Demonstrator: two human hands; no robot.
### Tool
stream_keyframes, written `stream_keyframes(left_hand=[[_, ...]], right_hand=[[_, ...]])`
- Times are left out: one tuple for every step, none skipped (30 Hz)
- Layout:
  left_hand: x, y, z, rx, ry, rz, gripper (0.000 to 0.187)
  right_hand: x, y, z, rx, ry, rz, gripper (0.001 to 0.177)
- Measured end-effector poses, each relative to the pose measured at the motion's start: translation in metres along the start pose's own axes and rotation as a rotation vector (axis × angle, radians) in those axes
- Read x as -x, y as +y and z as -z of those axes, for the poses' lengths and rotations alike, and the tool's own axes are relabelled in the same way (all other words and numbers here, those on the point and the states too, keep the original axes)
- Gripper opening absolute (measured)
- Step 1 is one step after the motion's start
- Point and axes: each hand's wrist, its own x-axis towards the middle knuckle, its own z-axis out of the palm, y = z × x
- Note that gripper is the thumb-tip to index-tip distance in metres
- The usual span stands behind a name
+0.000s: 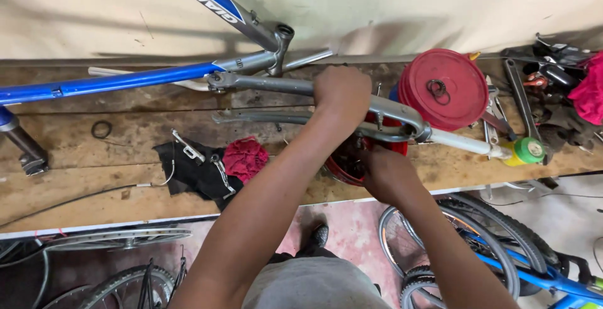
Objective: Cleaning a bicycle fork and other small components in a bucket of solvent using a brush.
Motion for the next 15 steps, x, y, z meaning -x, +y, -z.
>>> stream_keyframes(left_hand=[[0.0, 0.0, -0.002, 0.001, -0.004, 0.005, 0.025], [0.0, 0.0, -0.003, 0.036, 0.002, 0.021, 0.026], [-0.001, -0.001, -0.003, 0.066, 0.012, 0.042, 0.026], [-0.001, -0.004, 0.0, 0.062, 0.013, 0.051, 0.026], [0.0, -0.003, 0.001, 0.059, 0.007, 0.041, 0.027], [0.0, -0.001, 0.002, 0.055, 0.001, 0.03, 0.027], [0.003, 0.002, 0.007, 0.053, 0.0, 0.027, 0.027], [0.006, 0.005, 0.014, -0.034, -0.076, 0.063, 0.028], [0.008, 0.009, 0.02, -0.122, -0.151, 0.096, 0.031], [0.006, 0.009, 0.019, -0.125, -0.151, 0.089, 0.031], [0.005, 0.008, 0.018, -0.096, -0.144, 0.107, 0.031], [0.004, 0.007, 0.017, -0.066, -0.138, 0.126, 0.032], [0.005, 0.008, 0.016, -0.072, -0.139, 0.128, 0.032], [0.006, 0.008, 0.015, -0.087, -0.123, 0.127, 0.03], [0.007, 0.009, 0.014, -0.099, -0.105, 0.123, 0.029]], right_hand=[[0.019, -0.006, 0.012, -0.001, -0.004, 0.004, 0.042], [0.037, -0.011, 0.025, -0.007, 0.069, -0.046, 0.043], [0.053, -0.016, 0.038, -0.014, 0.148, -0.09, 0.045], [0.061, -0.011, 0.04, -0.016, 0.149, -0.08, 0.045], [0.072, -0.005, 0.041, -0.032, 0.192, -0.136, 0.041], [0.084, 0.002, 0.041, -0.048, 0.235, -0.191, 0.038], [0.09, 0.003, 0.044, -0.051, 0.236, -0.194, 0.038], [0.096, 0.004, 0.046, -0.065, 0.296, -0.199, 0.041], [0.102, 0.006, 0.049, -0.078, 0.356, -0.207, 0.043], [0.104, 0.005, 0.051, -0.081, 0.358, -0.214, 0.043], [0.106, 0.004, 0.051, -0.106, 0.402, -0.201, 0.043], [0.107, 0.003, 0.052, -0.131, 0.445, -0.188, 0.042], [0.103, 0.005, 0.047, -0.137, 0.447, -0.186, 0.042], [0.098, 0.007, 0.042, -0.148, 0.485, -0.086, 0.04], [0.094, 0.009, 0.036, -0.155, 0.525, 0.009, 0.038]])
